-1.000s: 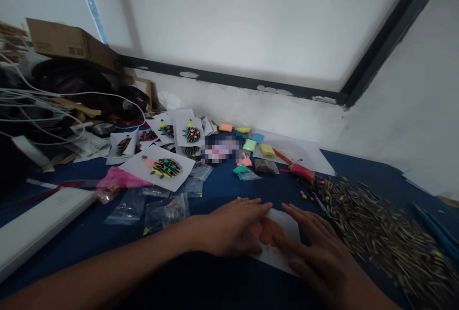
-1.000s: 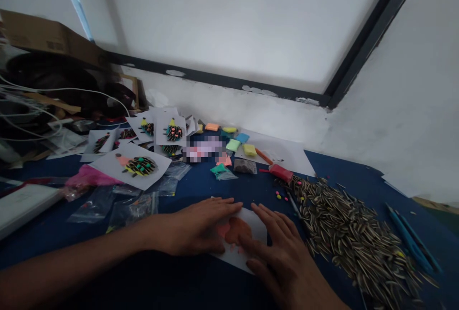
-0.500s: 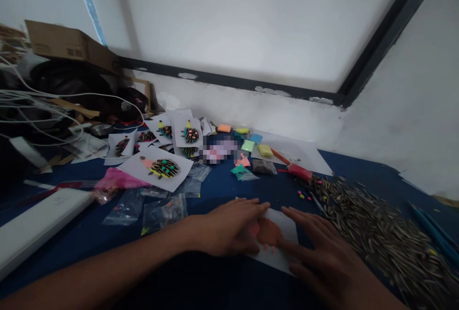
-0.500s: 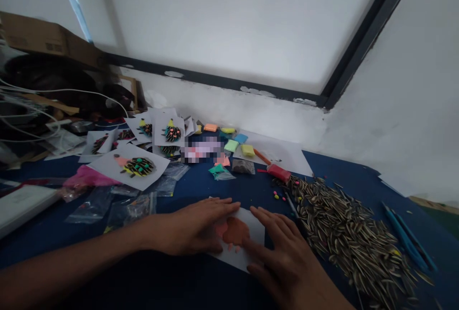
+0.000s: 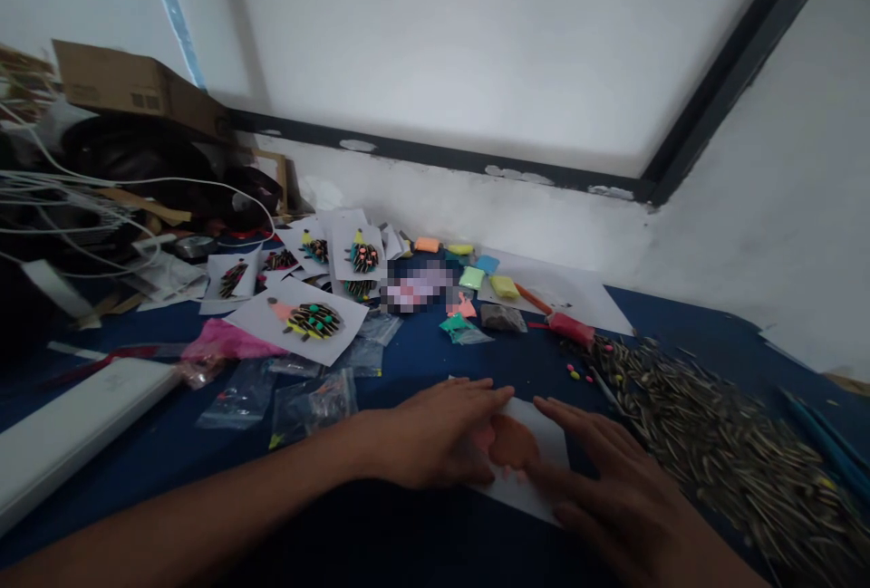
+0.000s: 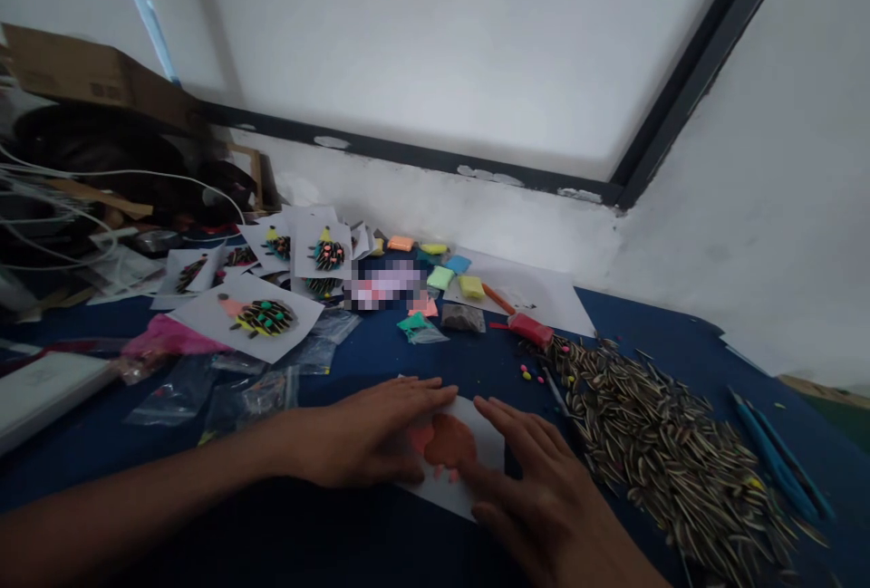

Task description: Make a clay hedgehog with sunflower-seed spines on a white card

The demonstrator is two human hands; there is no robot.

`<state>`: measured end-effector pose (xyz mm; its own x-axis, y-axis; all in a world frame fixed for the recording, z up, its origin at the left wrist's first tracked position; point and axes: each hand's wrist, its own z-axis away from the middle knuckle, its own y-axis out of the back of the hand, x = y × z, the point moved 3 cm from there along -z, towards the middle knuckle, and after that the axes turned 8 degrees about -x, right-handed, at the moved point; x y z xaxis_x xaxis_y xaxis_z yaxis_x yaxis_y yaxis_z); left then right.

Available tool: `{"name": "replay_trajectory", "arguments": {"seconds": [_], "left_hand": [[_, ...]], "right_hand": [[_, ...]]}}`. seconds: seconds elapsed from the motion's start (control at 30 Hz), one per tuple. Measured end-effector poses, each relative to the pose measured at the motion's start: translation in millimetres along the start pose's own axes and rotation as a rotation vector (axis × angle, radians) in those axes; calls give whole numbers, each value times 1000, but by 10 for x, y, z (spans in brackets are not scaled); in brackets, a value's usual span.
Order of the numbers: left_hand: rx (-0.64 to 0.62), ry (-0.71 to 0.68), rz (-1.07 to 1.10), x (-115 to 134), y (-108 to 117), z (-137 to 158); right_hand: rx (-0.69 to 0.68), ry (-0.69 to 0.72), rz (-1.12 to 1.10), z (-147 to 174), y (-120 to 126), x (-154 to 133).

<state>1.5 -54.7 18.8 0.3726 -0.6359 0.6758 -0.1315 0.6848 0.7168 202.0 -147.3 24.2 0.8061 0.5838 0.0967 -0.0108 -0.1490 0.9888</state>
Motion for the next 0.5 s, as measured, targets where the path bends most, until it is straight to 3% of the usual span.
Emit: {"name": "replay_trajectory", "arguments": {"seconds": [0.5], "left_hand": [[-11, 31, 15, 15, 13, -3]], "right_hand": [[73, -5, 48, -21, 43, 32]]}}
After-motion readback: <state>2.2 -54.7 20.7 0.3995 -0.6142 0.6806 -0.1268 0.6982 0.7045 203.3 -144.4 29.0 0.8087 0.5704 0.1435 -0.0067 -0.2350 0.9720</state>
